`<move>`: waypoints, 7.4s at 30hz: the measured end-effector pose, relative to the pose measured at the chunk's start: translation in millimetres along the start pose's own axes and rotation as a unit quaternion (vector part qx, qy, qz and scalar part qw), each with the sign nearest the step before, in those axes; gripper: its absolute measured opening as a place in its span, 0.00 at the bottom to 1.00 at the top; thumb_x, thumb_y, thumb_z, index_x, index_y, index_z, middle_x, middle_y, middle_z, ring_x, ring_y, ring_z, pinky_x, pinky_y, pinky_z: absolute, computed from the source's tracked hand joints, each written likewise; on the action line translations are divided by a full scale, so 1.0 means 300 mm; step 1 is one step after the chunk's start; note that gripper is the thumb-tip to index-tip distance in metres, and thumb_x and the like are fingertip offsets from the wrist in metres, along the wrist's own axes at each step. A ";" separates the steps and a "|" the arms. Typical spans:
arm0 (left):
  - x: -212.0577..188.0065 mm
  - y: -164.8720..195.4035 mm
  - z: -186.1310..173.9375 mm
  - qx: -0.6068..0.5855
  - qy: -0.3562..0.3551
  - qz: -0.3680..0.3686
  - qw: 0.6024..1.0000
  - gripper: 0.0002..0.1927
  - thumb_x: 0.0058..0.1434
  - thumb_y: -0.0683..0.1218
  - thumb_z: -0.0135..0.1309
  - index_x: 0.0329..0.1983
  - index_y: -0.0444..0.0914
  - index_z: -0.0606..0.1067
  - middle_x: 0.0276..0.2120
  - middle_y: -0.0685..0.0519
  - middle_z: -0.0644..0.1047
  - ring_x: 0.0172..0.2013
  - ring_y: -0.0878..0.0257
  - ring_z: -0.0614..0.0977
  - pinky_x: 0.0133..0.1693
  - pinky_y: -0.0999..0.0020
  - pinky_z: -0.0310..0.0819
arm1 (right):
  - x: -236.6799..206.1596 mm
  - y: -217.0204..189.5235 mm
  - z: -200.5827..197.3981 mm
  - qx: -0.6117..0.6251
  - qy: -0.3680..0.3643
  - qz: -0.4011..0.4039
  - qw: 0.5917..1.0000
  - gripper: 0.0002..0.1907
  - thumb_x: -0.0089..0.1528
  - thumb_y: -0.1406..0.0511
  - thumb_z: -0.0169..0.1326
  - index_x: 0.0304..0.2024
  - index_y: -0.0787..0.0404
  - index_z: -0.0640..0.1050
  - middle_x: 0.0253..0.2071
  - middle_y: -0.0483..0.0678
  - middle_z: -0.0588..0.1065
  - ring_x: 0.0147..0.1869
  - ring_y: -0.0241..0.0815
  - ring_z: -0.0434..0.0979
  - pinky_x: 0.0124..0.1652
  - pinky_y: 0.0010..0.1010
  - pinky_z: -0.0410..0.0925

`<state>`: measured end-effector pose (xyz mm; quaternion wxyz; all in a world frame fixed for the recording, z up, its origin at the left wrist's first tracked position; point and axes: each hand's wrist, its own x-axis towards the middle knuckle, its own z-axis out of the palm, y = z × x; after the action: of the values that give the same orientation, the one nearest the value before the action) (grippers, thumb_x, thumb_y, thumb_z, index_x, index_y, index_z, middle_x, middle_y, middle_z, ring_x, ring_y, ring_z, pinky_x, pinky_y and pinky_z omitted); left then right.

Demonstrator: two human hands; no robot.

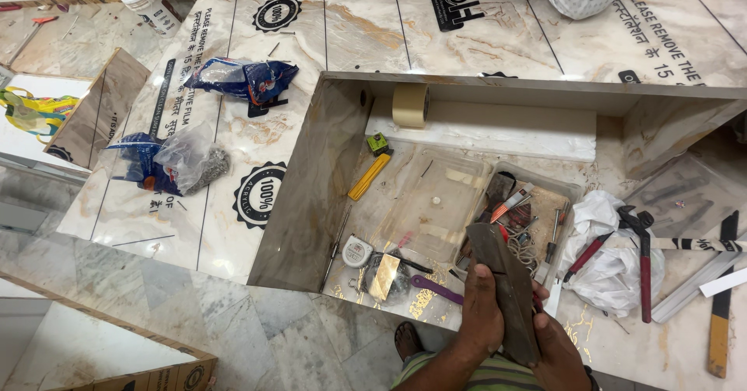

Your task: The person opens a drawer in a marble counter and sorts through various tools and hardware items. They pick up a red clamp, a metal file, and other small objects, inspecting them before placing them back into the drawer.

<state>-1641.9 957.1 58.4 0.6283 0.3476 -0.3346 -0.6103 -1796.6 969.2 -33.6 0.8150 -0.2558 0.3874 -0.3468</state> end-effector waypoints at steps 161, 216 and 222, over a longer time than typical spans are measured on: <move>-0.004 -0.061 -0.050 0.088 0.048 0.012 0.995 0.32 0.77 0.65 0.33 0.65 0.34 0.64 0.40 0.46 0.77 0.38 0.60 0.81 0.43 0.67 0.79 | 0.090 -0.086 -0.024 -0.211 0.000 0.150 0.966 0.43 0.63 0.36 0.36 0.63 0.62 0.69 0.51 0.55 0.81 0.53 0.48 0.80 0.50 0.41 0.73; -0.011 -0.201 -0.154 -0.339 0.021 -0.187 0.922 0.31 0.62 0.59 0.53 0.62 0.37 0.68 0.57 0.41 0.77 0.62 0.49 0.75 0.65 0.49 0.68 | 0.062 -0.534 -0.253 -0.494 0.356 -0.091 0.788 0.25 0.60 0.62 0.62 0.57 0.64 0.73 0.35 0.49 0.73 0.33 0.43 0.72 0.36 0.38 0.68; 0.005 -0.156 -0.126 -0.323 -0.043 -0.149 0.934 0.38 0.60 0.61 0.53 0.68 0.34 0.65 0.69 0.38 0.66 0.72 0.49 0.65 0.71 0.44 0.58 | 0.038 -0.575 -0.318 -0.151 0.225 -0.088 0.959 0.13 0.65 0.68 0.54 0.52 0.63 0.74 0.28 0.40 0.65 0.25 0.32 0.60 0.24 0.26 0.57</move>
<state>-1634.9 956.0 -1.5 0.5935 0.1456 -0.0907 -0.7864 -1931.9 837.8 25.3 0.6253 -0.3245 0.5842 -0.4031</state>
